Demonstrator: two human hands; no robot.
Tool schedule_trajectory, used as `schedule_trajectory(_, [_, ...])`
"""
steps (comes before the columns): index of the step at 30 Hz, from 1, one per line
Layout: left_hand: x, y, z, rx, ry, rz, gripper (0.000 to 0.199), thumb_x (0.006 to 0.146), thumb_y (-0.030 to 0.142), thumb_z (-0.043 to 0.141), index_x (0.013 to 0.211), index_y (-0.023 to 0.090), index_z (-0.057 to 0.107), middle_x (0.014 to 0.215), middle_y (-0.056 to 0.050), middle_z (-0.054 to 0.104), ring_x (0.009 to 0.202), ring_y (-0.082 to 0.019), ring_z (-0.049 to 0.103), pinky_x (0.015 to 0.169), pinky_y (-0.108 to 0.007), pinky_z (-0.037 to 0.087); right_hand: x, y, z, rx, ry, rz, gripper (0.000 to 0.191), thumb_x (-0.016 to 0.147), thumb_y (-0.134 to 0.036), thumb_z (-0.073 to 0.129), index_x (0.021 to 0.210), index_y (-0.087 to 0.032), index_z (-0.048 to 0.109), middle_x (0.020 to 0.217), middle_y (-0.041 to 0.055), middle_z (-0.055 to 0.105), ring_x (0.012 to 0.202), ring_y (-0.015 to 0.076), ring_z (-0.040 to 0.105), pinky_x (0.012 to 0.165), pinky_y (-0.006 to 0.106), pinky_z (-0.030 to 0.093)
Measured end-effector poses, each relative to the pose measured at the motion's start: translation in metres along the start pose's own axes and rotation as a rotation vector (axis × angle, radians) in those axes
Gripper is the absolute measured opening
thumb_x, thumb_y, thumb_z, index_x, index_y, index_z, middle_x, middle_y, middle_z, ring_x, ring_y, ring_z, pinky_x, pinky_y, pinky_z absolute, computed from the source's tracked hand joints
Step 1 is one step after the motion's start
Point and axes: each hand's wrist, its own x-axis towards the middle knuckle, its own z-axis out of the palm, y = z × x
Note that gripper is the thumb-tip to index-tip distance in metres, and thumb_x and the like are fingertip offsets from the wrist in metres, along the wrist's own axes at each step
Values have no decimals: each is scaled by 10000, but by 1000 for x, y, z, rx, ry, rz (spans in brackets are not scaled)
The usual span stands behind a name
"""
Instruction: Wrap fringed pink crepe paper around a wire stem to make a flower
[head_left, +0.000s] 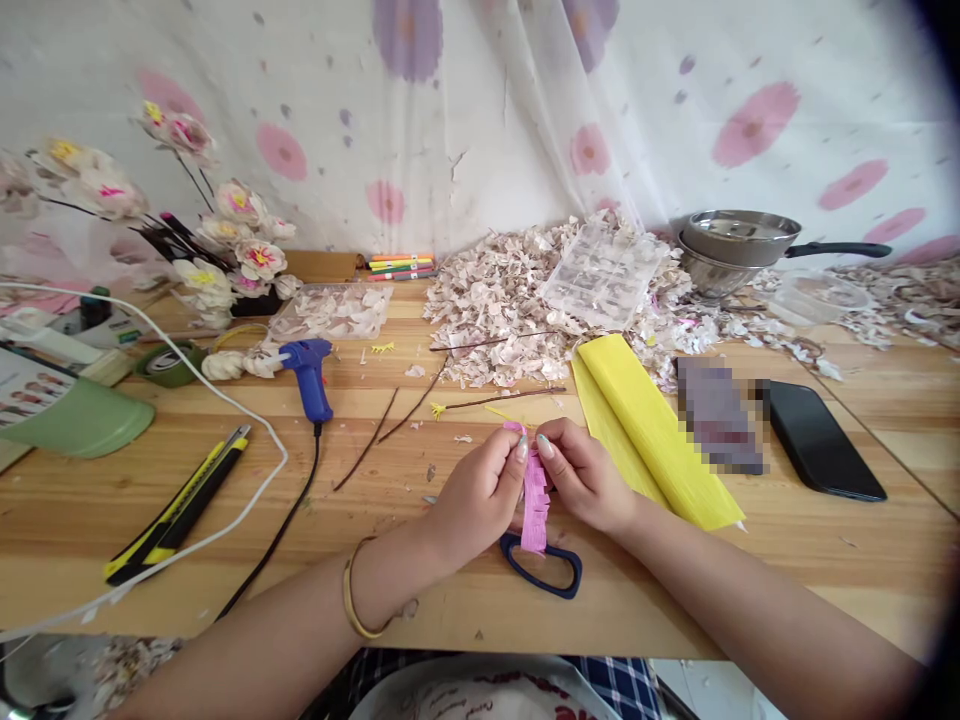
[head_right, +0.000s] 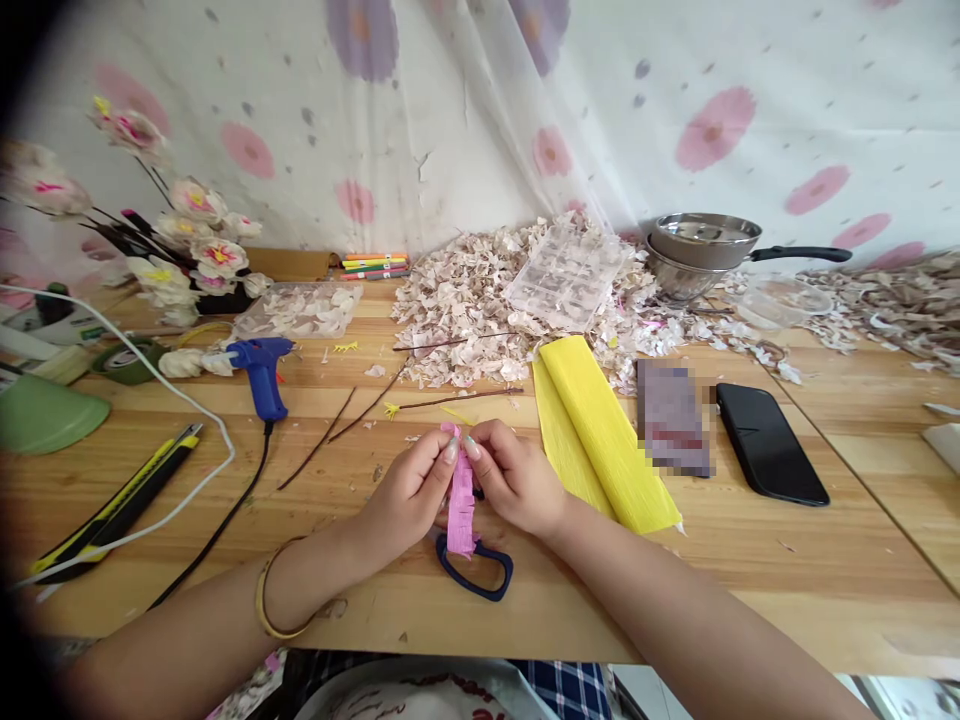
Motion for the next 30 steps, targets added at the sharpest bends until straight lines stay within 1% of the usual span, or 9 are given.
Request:
schedule_trajectory(2, [1,0,0,-8,10,3,268,1033,391,350,896,214,498,779,-9,573,727,-168,555,681,-293,421,0,0,-2,-63,-17,-45,295,1051,-444,372,927,-233,537,703,6,661,575,139,599,525,252,436])
schedule_trajectory(5, [1,-1,0,-16,16,6,269,1034,390,350,902,213,505,786,-14,581,734,-170,559,688,-292,430,1,-1,-2,-108,20,-81,308,1051,-452,369,920,-233,540,694,10,675,562,139,607,519,250,432])
schedule_trajectory(7, [1,-2,1,-13,21,3,272,1035,393,348,907,212,506,791,-18,583,741,-172,561,696,-294,434,1,-2,-1,-122,31,-63,325,1050,-465,364,914,-232,545,684,11,677,555,141,609,517,250,430])
schedule_trajectory(10, [-1,-3,1,-5,26,-3,275,1034,403,349,914,211,505,799,-21,587,750,-176,567,704,-297,436,2,-3,-1,-123,-19,-12,354,1054,-463,344,923,-225,571,686,14,681,563,144,619,526,250,444])
schedule_trajectory(12, [-1,-3,1,1,23,-5,275,1033,404,348,918,211,506,802,-22,590,753,-178,571,703,-296,436,2,-4,-1,-108,-36,-4,367,1055,-458,344,901,-222,579,676,13,679,560,144,622,525,249,451])
schedule_trajectory(15, [-1,-2,0,7,18,-5,267,1031,396,350,940,208,516,819,-29,605,766,-183,583,710,-297,441,2,-3,0,-76,-3,-36,340,1050,-444,378,871,-224,566,675,12,684,563,143,629,525,246,461])
schedule_trajectory(22, [1,-2,-1,0,20,-25,253,1022,389,366,992,202,535,874,-47,644,832,-198,618,765,-307,463,2,1,1,-93,44,-109,221,1041,-387,431,932,-231,545,713,10,696,578,144,642,529,238,467])
schedule_trajectory(25, [1,-3,-1,2,17,-22,257,1024,388,363,991,199,534,883,-50,642,839,-198,616,774,-309,461,2,1,1,-110,35,-119,223,1047,-391,414,938,-234,529,719,11,695,573,141,639,523,237,463])
schedule_trajectory(30, [2,-1,-2,30,13,-16,249,1022,373,359,930,204,518,797,-20,595,758,-182,586,711,-296,437,3,1,-1,-115,-5,-102,235,1049,-411,388,949,-237,510,733,15,689,564,141,619,505,248,450])
